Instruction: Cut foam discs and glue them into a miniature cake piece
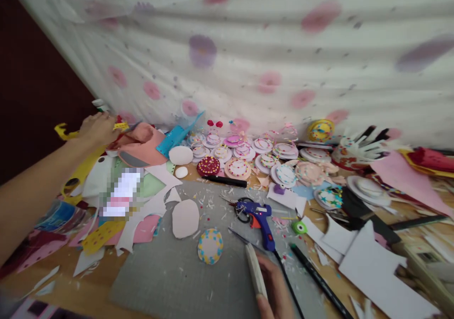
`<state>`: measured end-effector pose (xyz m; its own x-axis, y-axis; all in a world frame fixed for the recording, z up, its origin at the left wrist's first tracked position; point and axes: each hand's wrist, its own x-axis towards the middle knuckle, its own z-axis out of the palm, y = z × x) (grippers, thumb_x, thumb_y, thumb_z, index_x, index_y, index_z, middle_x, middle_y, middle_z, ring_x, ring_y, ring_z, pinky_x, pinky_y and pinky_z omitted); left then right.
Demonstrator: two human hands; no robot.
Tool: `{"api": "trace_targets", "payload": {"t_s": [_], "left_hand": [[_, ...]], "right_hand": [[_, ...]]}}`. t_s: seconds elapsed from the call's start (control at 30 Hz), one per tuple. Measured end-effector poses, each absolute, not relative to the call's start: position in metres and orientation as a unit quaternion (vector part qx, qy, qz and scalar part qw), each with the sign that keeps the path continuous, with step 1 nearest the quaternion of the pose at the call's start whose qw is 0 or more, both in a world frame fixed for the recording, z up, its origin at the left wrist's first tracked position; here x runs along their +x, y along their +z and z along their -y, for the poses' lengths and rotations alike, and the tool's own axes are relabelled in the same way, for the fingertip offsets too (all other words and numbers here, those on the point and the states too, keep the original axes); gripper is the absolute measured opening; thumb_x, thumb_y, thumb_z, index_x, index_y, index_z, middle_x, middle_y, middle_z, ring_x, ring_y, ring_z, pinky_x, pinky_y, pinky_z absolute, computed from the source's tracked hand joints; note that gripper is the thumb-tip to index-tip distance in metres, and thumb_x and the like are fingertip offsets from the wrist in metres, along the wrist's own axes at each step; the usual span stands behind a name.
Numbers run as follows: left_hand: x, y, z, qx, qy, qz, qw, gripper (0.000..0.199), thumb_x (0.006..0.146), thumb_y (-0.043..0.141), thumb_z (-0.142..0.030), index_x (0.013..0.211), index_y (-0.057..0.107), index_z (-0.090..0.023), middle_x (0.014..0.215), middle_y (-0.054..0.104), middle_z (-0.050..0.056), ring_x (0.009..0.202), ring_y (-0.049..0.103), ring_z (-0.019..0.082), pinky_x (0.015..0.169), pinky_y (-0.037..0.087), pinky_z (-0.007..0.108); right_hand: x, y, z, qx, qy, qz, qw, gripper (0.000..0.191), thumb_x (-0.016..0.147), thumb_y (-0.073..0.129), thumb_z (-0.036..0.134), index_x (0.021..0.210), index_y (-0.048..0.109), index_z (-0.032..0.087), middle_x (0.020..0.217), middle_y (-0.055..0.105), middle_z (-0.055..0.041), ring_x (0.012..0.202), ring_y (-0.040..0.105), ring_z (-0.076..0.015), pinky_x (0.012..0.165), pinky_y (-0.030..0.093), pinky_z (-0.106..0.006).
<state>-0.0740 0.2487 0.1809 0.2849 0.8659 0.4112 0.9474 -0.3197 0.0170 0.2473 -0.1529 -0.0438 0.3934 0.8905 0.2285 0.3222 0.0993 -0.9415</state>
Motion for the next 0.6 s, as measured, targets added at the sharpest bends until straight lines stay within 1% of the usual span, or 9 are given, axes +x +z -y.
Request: {"api": "trace_targets", "payload": {"t_s": [0.1,0.2,0.27,0.33,0.4,0.43,0.5,0.53,0.6], "left_hand": [[-0.06,0.163,-0.231,-0.827,-0.186,0.516,0.126,0.046,0.093,0.04,-0.031,0.123,0.051,0.002,0.145,0.046,0.015,0.141,0.032,0.036,0.114,0.02,0.056],[-0.041,0.131,-0.189,-0.866,-0.205,0.446,0.094,0.039,0.091,0.04,-0.033,0.114,0.062,-0.01,0.124,0.064,0.006,0.125,0.053,0.026,0.11,0.034,0.046],[-0.03,0.102,-0.151,-0.904,-0.23,0.36,0.014,0.034,0.09,0.046,-0.041,0.105,0.067,-0.02,0.108,0.07,0.004,0.108,0.063,0.023,0.102,0.045,0.04],[-0.023,0.071,-0.113,-0.926,-0.211,0.306,-0.071,0.036,0.087,0.056,-0.042,0.121,0.062,-0.031,0.124,0.066,0.003,0.113,0.062,0.025,0.098,0.049,0.039],[-0.02,0.043,-0.082,-0.94,-0.155,0.288,-0.095,0.051,0.081,0.065,-0.045,0.13,0.056,-0.038,0.136,0.06,0.003,0.12,0.059,0.028,0.1,0.049,0.041],[-0.02,0.031,-0.072,-0.945,-0.11,0.288,-0.107,0.062,0.079,0.068,-0.046,0.137,0.05,-0.038,0.144,0.053,0.004,0.127,0.054,0.03,0.104,0.047,0.044],[-0.022,0.01,-0.061,-0.946,-0.099,0.292,-0.099,0.076,0.074,0.072,-0.048,0.143,0.044,-0.035,0.149,0.047,0.007,0.132,0.05,0.033,0.105,0.046,0.047],[-0.024,0.001,-0.06,-0.948,-0.101,0.289,-0.089,0.079,0.072,0.073,-0.05,0.144,0.044,-0.033,0.15,0.046,0.008,0.132,0.049,0.035,0.105,0.046,0.048],[-0.025,-0.013,-0.062,-0.948,-0.121,0.285,-0.074,0.073,0.075,0.071,-0.051,0.141,0.047,-0.03,0.147,0.049,0.01,0.13,0.051,0.035,0.104,0.047,0.048]], "right_hand": [[0.249,-0.05,0.152,-0.603,0.245,0.505,0.567,0.046,0.096,0.041,0.054,0.131,0.052,0.027,0.132,0.059,-0.0122,0.12,0.058,-0.0333,0.091,0.054,-0.041],[0.246,-0.049,0.151,-0.597,0.232,0.536,0.55,0.05,0.093,0.052,0.049,0.136,0.044,0.025,0.14,0.051,-0.0154,0.128,0.052,-0.0332,0.099,0.05,-0.043],[0.242,-0.045,0.151,-0.608,0.227,0.542,0.534,0.056,0.09,0.058,0.04,0.139,0.038,0.024,0.147,0.043,-0.0163,0.136,0.044,-0.0327,0.107,0.043,-0.046],[0.238,-0.04,0.15,-0.623,0.226,0.539,0.52,0.06,0.086,0.06,0.028,0.14,0.033,0.024,0.152,0.035,-0.0158,0.141,0.036,-0.0313,0.112,0.037,-0.047],[0.236,-0.033,0.15,-0.633,0.225,0.548,0.498,0.064,0.082,0.058,0.017,0.141,0.031,0.024,0.155,0.03,-0.0146,0.143,0.032,-0.0299,0.113,0.035,-0.047],[0.236,-0.029,0.15,-0.636,0.224,0.559,0.483,0.066,0.081,0.057,0.013,0.141,0.031,0.024,0.156,0.028,-0.014,0.144,0.03,-0.0296,0.114,0.033,-0.048],[0.237,-0.023,0.15,-0.637,0.216,0.585,0.453,0.069,0.078,0.055,0.008,0.141,0.032,0.025,0.158,0.025,-0.0129,0.146,0.026,-0.0296,0.116,0.03,-0.05],[0.238,-0.021,0.15,-0.637,0.213,0.595,0.441,0.071,0.077,0.055,0.008,0.141,0.031,0.025,0.158,0.024,-0.0123,0.146,0.024,-0.0297,0.116,0.028,-0.051],[0.24,-0.017,0.149,-0.634,0.214,0.61,0.425,0.073,0.074,0.055,0.008,0.142,0.032,0.025,0.159,0.022,-0.0114,0.147,0.021,-0.03,0.117,0.025,-0.052]]}}
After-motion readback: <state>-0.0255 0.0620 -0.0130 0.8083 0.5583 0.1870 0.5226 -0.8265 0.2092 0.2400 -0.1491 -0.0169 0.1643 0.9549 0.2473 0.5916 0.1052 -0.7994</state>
